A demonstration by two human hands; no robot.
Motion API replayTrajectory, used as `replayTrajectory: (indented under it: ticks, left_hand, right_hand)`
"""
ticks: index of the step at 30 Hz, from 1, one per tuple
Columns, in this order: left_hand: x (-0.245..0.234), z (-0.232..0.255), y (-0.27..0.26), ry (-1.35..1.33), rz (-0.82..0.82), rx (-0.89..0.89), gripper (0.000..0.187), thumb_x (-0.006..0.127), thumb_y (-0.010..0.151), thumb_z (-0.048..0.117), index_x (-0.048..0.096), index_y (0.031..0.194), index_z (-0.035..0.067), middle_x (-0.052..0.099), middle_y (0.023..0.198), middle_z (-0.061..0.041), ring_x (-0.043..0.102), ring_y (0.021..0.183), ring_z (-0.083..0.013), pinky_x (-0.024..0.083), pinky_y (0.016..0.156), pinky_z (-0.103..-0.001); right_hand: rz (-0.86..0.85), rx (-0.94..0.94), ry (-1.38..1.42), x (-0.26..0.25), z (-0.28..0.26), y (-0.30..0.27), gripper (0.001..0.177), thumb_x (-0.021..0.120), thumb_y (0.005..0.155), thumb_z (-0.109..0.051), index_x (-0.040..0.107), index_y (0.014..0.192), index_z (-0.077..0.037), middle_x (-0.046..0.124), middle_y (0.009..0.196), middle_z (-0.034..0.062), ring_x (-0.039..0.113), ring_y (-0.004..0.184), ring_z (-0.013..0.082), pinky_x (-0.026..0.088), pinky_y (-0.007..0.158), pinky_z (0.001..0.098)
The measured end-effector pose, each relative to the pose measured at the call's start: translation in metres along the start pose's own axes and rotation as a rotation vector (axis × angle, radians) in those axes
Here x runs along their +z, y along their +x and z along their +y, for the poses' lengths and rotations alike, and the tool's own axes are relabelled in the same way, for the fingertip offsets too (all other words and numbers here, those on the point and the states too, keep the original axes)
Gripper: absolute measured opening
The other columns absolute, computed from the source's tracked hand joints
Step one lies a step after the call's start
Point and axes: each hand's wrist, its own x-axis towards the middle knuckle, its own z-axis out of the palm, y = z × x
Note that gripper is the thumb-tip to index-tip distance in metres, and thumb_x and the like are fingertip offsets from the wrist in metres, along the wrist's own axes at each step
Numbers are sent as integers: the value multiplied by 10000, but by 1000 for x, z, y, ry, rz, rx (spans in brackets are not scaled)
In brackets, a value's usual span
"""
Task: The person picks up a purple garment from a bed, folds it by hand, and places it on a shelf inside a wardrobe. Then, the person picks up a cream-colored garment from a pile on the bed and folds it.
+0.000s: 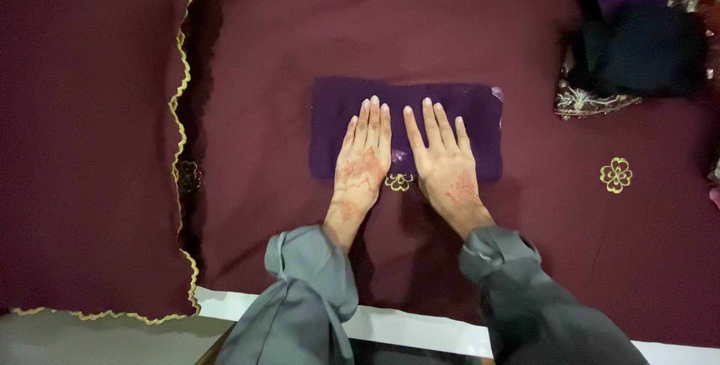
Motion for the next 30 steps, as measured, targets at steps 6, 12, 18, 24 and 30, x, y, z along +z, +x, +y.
replayTrajectory:
  ticks: [6, 12, 18, 24, 30]
  left_hand:
    - [-10, -9, 15, 3, -5, 35, 635, 583, 919, 22, 386, 1517, -60, 458, 1537, -255, 458, 1446, -341, 391, 1189, -424]
    - [-87, -4, -7, -60, 153, 39, 639, 597, 854, 22, 451, 1468, -76, 501, 1509, -259, 492, 1424, -352, 405, 1180, -430]
    - [-187, -1, -21, -110, 361, 13, 559, 576, 903, 28, 496, 1444, -85, 551, 1480, -246, 522, 1407, -350, 428, 1171, -439]
    - [-289, -3, -42, -51, 439, -30, 505, 546, 926, 61, 542, 1415, -70, 588, 1440, -231, 575, 1353, -330, 462, 1132, -416]
    - [-378, -18, -58, -23, 512, -11, 482, 542, 922, 76, 582, 1381, -64, 609, 1409, -224, 596, 1322, -324, 470, 1112, -417]
  right_hand:
    - [57, -36, 41, -7, 11, 14, 752, 640, 790, 99, 484, 1517, -14, 544, 1481, 253, 549, 1352, 360, 458, 1122, 460]
    - [165, -126, 76, -76, 0, 9, 729, 634, 714, 86, 544, 1435, 34, 590, 1436, 234, 569, 1349, 346, 468, 1134, 434]
    - [287, -180, 118, -173, -23, 10, 578, 596, 830, 5, 553, 1403, 67, 599, 1415, 233, 571, 1349, 352, 454, 1145, 440]
    - [344, -201, 94, -269, -53, 11, 573, 587, 830, -14, 561, 1398, 51, 601, 1421, 207, 578, 1335, 328, 464, 1122, 426]
    - [415, -248, 59, -349, -82, 14, 571, 579, 838, -39, 555, 1401, 51, 601, 1426, 201, 582, 1326, 315, 473, 1109, 426]
